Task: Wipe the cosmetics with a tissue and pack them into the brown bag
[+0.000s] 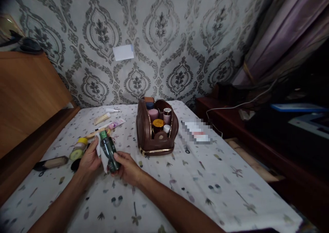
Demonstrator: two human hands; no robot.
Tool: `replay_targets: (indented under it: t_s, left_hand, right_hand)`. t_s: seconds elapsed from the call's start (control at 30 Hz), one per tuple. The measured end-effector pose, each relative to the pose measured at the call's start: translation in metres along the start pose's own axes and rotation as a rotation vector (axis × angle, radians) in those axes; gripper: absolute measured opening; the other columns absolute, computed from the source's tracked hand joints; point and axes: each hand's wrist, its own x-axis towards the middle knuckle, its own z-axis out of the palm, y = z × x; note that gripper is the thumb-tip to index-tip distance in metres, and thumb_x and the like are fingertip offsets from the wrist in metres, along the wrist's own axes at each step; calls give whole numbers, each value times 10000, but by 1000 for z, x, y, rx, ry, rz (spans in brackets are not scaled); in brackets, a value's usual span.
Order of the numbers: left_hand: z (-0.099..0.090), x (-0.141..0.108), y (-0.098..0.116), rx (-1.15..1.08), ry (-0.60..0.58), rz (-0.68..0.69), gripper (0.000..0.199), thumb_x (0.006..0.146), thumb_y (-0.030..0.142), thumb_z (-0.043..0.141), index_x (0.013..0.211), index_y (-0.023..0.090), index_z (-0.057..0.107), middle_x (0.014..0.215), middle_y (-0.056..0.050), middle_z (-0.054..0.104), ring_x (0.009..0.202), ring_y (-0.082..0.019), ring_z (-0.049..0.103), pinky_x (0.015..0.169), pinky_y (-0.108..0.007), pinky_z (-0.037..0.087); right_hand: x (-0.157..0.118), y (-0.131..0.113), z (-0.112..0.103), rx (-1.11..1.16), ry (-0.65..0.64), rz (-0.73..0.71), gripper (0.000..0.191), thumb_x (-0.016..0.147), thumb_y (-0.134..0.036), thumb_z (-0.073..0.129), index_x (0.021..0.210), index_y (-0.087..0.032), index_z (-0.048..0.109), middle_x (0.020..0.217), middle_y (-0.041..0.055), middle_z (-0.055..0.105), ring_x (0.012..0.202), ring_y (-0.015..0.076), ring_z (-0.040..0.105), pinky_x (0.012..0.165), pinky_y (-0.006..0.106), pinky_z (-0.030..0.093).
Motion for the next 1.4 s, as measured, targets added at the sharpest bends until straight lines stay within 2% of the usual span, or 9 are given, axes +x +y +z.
replay_targets:
  t_s: [0.13, 0.37, 0.47, 0.57, 0.8, 0.9, 1.1, 1.27, 1.4]
  left_hand:
    - [-3, 1, -2, -28, 28, -26, 111, 831, 200, 735, 909, 133, 694, 715, 8, 732, 563, -110, 687, 605, -206, 597]
    - [-11, 5, -2, -38, 71, -56, 104, 825, 193, 739, 892, 160, 668, 717, 19, 737, 566, -127, 689, 551, -222, 586]
    - [-12, 5, -3, -60, 74, -77, 137, 831, 205, 730, 949, 174, 668, 735, 9, 744, 589, -145, 704, 560, -235, 593]
    - [-10, 3, -3, -62, 25, -137, 203, 856, 274, 704, 1038, 191, 668, 748, -6, 751, 600, -176, 716, 566, -278, 608]
    - [-1, -3, -4, -7, -33, -179, 243, 908, 329, 617, 1051, 149, 697, 889, -78, 781, 846, -235, 753, 810, -377, 613]
    - [-2, -3, -5, 40, -76, -192, 314, 913, 385, 599, 1086, 141, 698, 949, -106, 780, 904, -255, 746, 811, -389, 612]
    - [3, -7, -10, 233, -94, -94, 439, 835, 446, 689, 1177, 171, 673, 988, -110, 777, 887, -272, 745, 635, -317, 612]
    - [0, -5, -20, 353, -61, -18, 554, 721, 573, 760, 1057, 135, 714, 955, -123, 776, 939, -295, 724, 780, -357, 590]
    - [-10, -5, -26, 470, -5, 108, 502, 768, 517, 748, 1147, 195, 678, 1107, -76, 745, 1129, -252, 649, 953, -314, 501]
  right_hand:
    - [0, 2, -2, 12, -38, 34, 535, 684, -603, 789, 878, -130, 631, 649, 16, 648, 567, 129, 621, 445, 204, 411]
    - [-4, 2, 0, -69, 33, 28, 561, 649, -567, 829, 952, -214, 515, 662, -27, 648, 545, 119, 618, 368, 148, 296]
    - [-4, -2, 0, -61, -14, 43, 544, 682, -612, 783, 939, -221, 505, 649, -16, 659, 535, 138, 629, 361, 156, 315]
    - [-2, -3, -2, -35, -57, 45, 541, 693, -609, 776, 964, -199, 549, 671, 3, 672, 569, 156, 653, 387, 177, 371]
    - [1, 1, -5, 27, -9, 61, 510, 701, -582, 785, 885, -136, 622, 612, -17, 604, 483, 101, 555, 406, 198, 394]
    - [1, 0, -3, 19, 20, 36, 523, 681, -591, 797, 911, -157, 617, 646, -23, 614, 476, 97, 546, 401, 201, 418]
    - [2, -2, 1, -13, 7, -63, 527, 693, -577, 796, 1013, -215, 585, 752, -14, 655, 567, 128, 609, 423, 201, 449]
    - [5, 2, -2, -51, 114, -135, 552, 640, -573, 828, 988, -240, 558, 764, -45, 620, 581, 119, 558, 483, 232, 476]
    - [6, 4, -6, -215, 211, -280, 448, 704, -521, 794, 941, -230, 549, 824, -32, 615, 713, 128, 557, 643, 245, 471]
